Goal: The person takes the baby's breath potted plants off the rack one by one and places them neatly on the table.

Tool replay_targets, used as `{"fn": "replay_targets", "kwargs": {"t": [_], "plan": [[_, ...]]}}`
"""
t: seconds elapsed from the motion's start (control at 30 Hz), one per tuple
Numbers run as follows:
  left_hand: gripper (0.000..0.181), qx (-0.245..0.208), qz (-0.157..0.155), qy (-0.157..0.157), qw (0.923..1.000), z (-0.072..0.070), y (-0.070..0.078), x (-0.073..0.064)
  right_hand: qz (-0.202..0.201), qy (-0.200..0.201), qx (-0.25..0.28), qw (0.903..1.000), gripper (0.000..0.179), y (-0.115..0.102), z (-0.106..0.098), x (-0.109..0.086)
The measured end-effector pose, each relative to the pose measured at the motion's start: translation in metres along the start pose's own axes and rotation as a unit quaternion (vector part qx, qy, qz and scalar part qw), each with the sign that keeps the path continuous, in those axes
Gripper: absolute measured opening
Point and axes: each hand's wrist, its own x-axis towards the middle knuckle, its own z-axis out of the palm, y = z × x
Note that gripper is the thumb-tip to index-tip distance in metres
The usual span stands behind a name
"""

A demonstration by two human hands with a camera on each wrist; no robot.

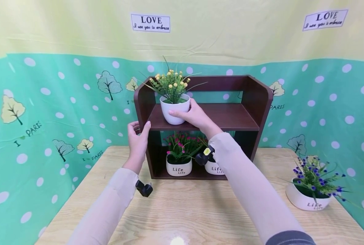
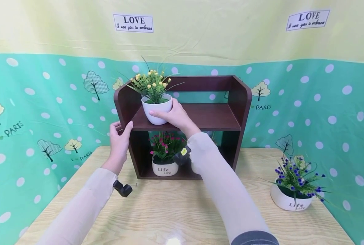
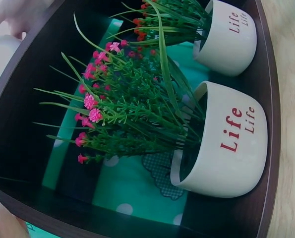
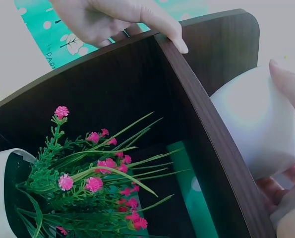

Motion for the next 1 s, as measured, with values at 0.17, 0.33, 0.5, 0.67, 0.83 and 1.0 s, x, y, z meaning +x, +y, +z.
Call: {"fn": "replay_targets", "kwargs": {"t": [0.17, 0.33, 0.5, 0.67, 0.83, 1.0], "plan": [[0.055, -0.002, 0.005, -0.004, 1.0, 0.0, 0.0, 0.0, -0.006, -0.001, 0.005, 1.0, 0.086, 0.001, -0.001, -0.001], [0.054, -0.003, 0.006, -0.009, 0.9999, -0.001, -0.001, -0.001, -0.007, 0.002, 0.007, 1.0, 0.084, 0.003, -0.002, -0.003], [0.055, -0.003, 0.005, -0.008, 0.9999, -0.001, -0.001, -0.002, -0.006, 0.008, -0.004, 0.9999, 0.084, 0.003, -0.004, -0.005], [0.056, -0.004, 0.0, -0.008, 1.0, 0.0, 0.0, -0.001, 0.001, 0.008, -0.01, 0.9999, 0.085, 0.003, -0.005, -0.007], [0.054, -0.012, -0.001, -0.006, 0.9999, 0.0, 0.001, -0.002, 0.003, 0.008, -0.011, 0.9999, 0.087, 0.002, -0.007, -0.008], [0.054, -0.007, -0.002, -0.005, 1.0, -0.001, 0.001, -0.002, 0.004, 0.004, -0.016, 0.9998, 0.089, 0.0, -0.007, -0.011]]}}
